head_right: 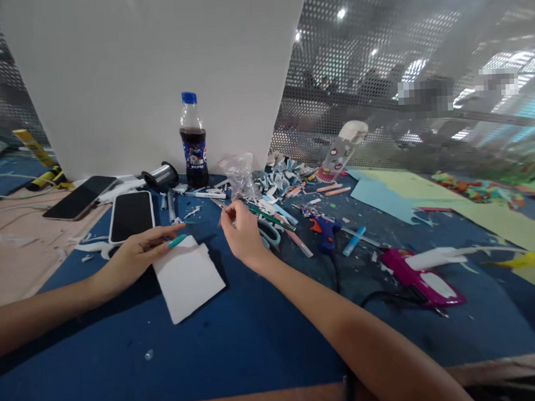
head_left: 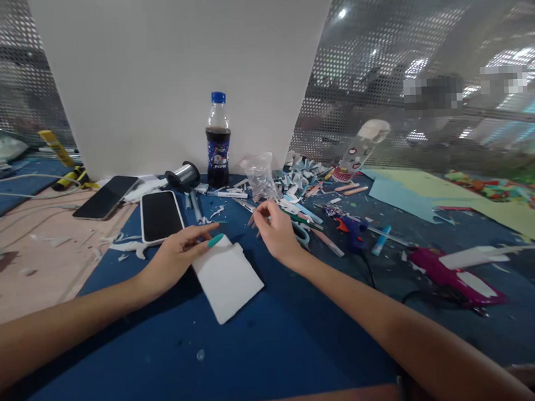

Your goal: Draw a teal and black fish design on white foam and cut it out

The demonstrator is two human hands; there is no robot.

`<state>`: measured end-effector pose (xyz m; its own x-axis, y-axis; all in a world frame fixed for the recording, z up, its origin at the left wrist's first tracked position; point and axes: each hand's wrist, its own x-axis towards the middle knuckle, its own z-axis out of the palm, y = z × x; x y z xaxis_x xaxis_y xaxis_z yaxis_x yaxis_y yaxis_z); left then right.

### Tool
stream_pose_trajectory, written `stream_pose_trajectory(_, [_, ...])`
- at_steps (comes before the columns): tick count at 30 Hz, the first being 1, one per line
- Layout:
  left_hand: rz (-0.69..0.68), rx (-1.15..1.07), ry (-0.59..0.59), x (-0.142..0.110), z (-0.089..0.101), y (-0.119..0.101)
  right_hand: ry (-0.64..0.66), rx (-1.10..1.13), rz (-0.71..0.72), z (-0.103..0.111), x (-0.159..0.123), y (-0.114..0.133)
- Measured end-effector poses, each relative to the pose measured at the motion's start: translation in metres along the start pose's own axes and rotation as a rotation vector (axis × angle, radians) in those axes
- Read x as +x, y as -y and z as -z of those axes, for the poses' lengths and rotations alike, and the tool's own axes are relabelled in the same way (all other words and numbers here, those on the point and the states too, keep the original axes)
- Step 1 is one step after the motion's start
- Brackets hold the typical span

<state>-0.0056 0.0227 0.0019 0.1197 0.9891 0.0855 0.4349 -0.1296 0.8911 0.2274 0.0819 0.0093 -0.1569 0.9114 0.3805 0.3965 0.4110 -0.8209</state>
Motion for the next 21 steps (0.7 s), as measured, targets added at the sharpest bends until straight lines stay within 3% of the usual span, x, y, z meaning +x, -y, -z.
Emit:
stream_pose_trajectory(5, [-0.088,0.267,-0.065,-0.001,0.004,-0.006,0.068,-0.187,0.165,-0.008,-0.009,-0.005])
stream_pose_trajectory(8, [-0.065,0.530,-0.166,0.006,0.019,-0.017,0.103,-0.252,0.236,-0.010,-0.012,-0.003])
stream_pose_trajectory(12, [0.130,0.847,-0.247,0.029,0.051,-0.027,0.121,-0.321,0.293,-0.013,-0.010,-0.005])
stream_pose_trajectory(15, [0.327,0.991,-0.218,0.050,0.064,-0.027,0.126,-0.364,0.328,-0.014,-0.009,-0.010])
stream_pose_trajectory(18, [0.433,1.056,-0.135,0.068,0.062,-0.026,0.113,-0.410,0.345,-0.014,-0.008,-0.016])
stream_pose_trajectory(21, [0.494,1.099,-0.125,0.079,0.054,-0.026,0.102,-0.452,0.351,-0.012,-0.008,-0.023])
